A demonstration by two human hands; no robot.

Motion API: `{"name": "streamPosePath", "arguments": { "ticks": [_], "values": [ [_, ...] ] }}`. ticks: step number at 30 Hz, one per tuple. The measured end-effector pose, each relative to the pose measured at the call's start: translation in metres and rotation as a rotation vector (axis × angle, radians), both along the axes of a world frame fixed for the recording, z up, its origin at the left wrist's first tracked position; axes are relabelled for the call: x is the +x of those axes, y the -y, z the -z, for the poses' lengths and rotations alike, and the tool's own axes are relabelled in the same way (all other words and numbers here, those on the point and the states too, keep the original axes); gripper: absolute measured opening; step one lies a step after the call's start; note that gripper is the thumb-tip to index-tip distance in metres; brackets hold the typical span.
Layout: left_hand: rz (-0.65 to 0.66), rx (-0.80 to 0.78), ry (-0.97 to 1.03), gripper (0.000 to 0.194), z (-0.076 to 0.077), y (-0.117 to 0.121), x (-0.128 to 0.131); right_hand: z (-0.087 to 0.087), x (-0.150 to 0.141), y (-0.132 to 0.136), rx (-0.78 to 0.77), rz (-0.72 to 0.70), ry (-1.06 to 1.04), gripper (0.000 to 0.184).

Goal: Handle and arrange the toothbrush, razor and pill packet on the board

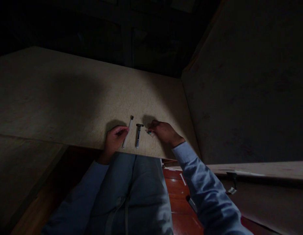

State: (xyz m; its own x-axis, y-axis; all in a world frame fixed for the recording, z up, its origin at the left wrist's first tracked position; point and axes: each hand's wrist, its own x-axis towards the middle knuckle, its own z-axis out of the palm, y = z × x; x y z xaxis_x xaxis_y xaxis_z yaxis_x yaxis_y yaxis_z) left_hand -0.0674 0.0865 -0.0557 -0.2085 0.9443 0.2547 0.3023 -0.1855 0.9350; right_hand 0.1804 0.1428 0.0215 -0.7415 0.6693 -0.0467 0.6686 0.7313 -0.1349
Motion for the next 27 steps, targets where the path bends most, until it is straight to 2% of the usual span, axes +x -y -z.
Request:
{"name": "streamPosePath", "arguments": {
  "ticks": [5,11,19,23,27],
  "values": [
    [-0.005,0.019,-0.013,0.013,-0.002,0.0,0.0,0.009,0.003,-0.003,0.049,-0.047,0.083,0.028],
    [0.005,0.021,-0.011,0.013,-0.001,0.0,-0.001,0.011,0.005,0.0,0.027,-0.041,0.042,0.03],
    [-0.001,0.015,0.003,0.013,0.0,0.0,0.0,0.023,0.012,0.007,-0.086,0.13,-0.248,0.027],
    [0.005,0.014,0.002,0.013,0.001,0.0,0.0,0.029,0.008,0.027,-0.139,0.241,-0.305,0.022],
    [-0.001,0.024,-0.006,0.013,0.001,0.0,0.0,0.031,-0.002,0.052,-0.163,0.341,-0.372,0.025]
  ]
}}
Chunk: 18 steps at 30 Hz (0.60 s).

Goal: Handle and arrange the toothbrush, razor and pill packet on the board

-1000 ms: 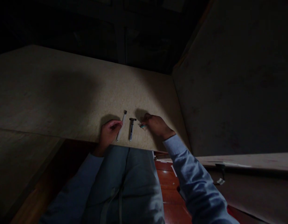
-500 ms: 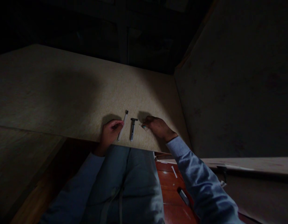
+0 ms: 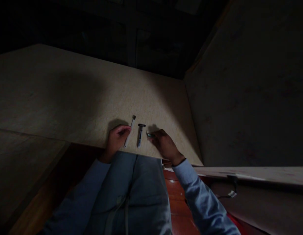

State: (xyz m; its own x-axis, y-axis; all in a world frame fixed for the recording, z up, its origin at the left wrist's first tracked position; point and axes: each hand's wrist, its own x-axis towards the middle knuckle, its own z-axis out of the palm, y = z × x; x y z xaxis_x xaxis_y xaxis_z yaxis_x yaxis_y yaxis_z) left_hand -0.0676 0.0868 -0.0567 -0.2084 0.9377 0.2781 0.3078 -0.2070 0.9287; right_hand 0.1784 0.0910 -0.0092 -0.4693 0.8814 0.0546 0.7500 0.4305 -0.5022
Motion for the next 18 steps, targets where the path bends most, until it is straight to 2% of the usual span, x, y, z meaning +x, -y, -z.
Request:
{"name": "streamPosePath", "arguments": {
  "ticks": [6,10,13,18],
  "values": [
    [0.027,-0.012,-0.028,0.014,-0.004,0.001,0.0,-0.001,-0.008,0.011,0.086,0.081,-0.008,0.031],
    [0.019,-0.012,-0.049,0.013,-0.005,0.002,0.001,-0.006,-0.009,0.001,0.126,-0.021,0.015,0.025],
    [0.013,-0.004,-0.052,0.013,-0.003,0.001,0.0,-0.011,-0.011,-0.01,0.098,-0.1,0.125,0.02],
    [0.022,0.004,-0.052,0.012,-0.003,0.001,0.0,-0.017,-0.013,-0.02,0.08,-0.151,0.29,0.019]
  ]
}}
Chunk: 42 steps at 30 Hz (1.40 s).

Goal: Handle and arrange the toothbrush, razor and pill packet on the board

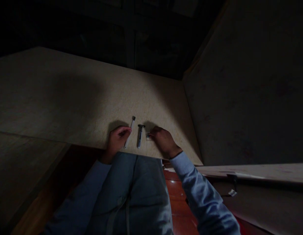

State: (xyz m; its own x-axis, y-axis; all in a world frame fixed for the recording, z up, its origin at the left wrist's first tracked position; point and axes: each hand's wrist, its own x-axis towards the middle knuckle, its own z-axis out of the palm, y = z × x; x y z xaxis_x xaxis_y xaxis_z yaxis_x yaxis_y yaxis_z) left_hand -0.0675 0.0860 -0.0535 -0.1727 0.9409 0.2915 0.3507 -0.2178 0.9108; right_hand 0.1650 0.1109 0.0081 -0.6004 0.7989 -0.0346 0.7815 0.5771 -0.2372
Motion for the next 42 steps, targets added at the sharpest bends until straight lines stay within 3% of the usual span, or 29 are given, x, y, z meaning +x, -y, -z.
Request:
{"name": "streamPosePath", "arguments": {
  "ticks": [5,11,20,25,31,42],
  "values": [
    [-0.001,-0.006,0.002,0.013,-0.002,0.001,0.0,-0.003,0.005,0.0,0.009,-0.028,-0.03,0.021],
    [-0.004,-0.004,0.015,0.012,0.0,0.0,0.0,0.002,0.013,0.007,0.009,0.057,-0.089,0.022],
    [-0.012,0.002,0.009,0.012,0.003,-0.001,0.0,0.025,0.025,0.025,-0.049,0.216,-0.397,0.033],
    [0.021,0.038,-0.074,0.012,0.003,0.0,0.0,0.038,0.023,0.03,-0.058,0.229,-0.428,0.05],
    [0.07,0.047,-0.286,0.016,0.003,0.002,0.003,0.045,0.008,0.035,0.037,0.351,-0.436,0.038],
    [-0.021,0.082,-0.332,0.015,0.006,0.001,0.005,0.06,0.005,0.042,0.152,0.422,-0.595,0.037]
  ]
}}
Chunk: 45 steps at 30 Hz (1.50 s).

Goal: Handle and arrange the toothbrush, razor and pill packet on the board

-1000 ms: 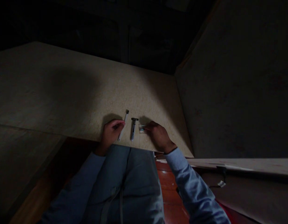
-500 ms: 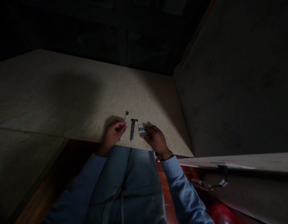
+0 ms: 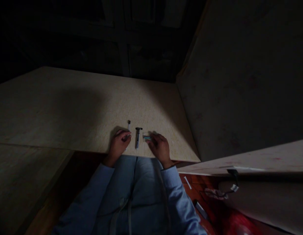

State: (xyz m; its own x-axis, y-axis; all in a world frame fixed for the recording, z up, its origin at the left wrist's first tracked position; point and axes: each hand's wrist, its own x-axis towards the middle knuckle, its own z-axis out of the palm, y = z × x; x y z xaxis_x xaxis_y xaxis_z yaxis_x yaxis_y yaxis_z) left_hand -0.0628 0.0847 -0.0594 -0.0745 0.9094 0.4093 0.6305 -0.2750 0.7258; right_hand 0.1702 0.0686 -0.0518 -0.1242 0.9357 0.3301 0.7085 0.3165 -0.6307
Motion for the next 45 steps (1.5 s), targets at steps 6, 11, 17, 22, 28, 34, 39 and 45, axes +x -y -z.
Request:
{"name": "streamPosePath", "arguments": {
  "ticks": [6,11,17,22,28,34,39,45],
  "values": [
    [-0.003,-0.001,0.066,0.014,0.002,-0.001,-0.001,0.0,0.001,0.0,0.006,0.002,0.019,0.037],
    [0.019,0.026,0.056,0.012,0.004,0.0,-0.003,0.002,0.002,0.001,0.011,-0.034,0.051,0.034],
    [0.018,0.016,0.025,0.011,0.007,-0.003,-0.006,0.003,0.002,0.0,0.03,-0.057,-0.002,0.036],
    [-0.007,0.008,0.093,0.009,0.007,-0.002,-0.007,0.005,0.001,0.002,0.03,-0.005,-0.112,0.033],
    [-0.08,0.01,0.385,0.018,0.0,0.002,-0.008,0.0,-0.002,0.01,0.024,0.075,-0.29,0.037],
    [-0.177,-0.068,0.658,0.028,-0.004,0.004,-0.011,-0.005,0.0,0.016,0.003,0.218,-0.51,0.055],
    [-0.12,-0.126,0.624,0.027,-0.003,0.006,-0.009,-0.009,0.001,0.015,-0.041,0.313,-0.662,0.055],
    [-0.114,-0.135,0.583,0.026,-0.005,0.006,-0.008,-0.009,0.001,0.014,-0.088,0.292,-0.594,0.056]
  ]
}}
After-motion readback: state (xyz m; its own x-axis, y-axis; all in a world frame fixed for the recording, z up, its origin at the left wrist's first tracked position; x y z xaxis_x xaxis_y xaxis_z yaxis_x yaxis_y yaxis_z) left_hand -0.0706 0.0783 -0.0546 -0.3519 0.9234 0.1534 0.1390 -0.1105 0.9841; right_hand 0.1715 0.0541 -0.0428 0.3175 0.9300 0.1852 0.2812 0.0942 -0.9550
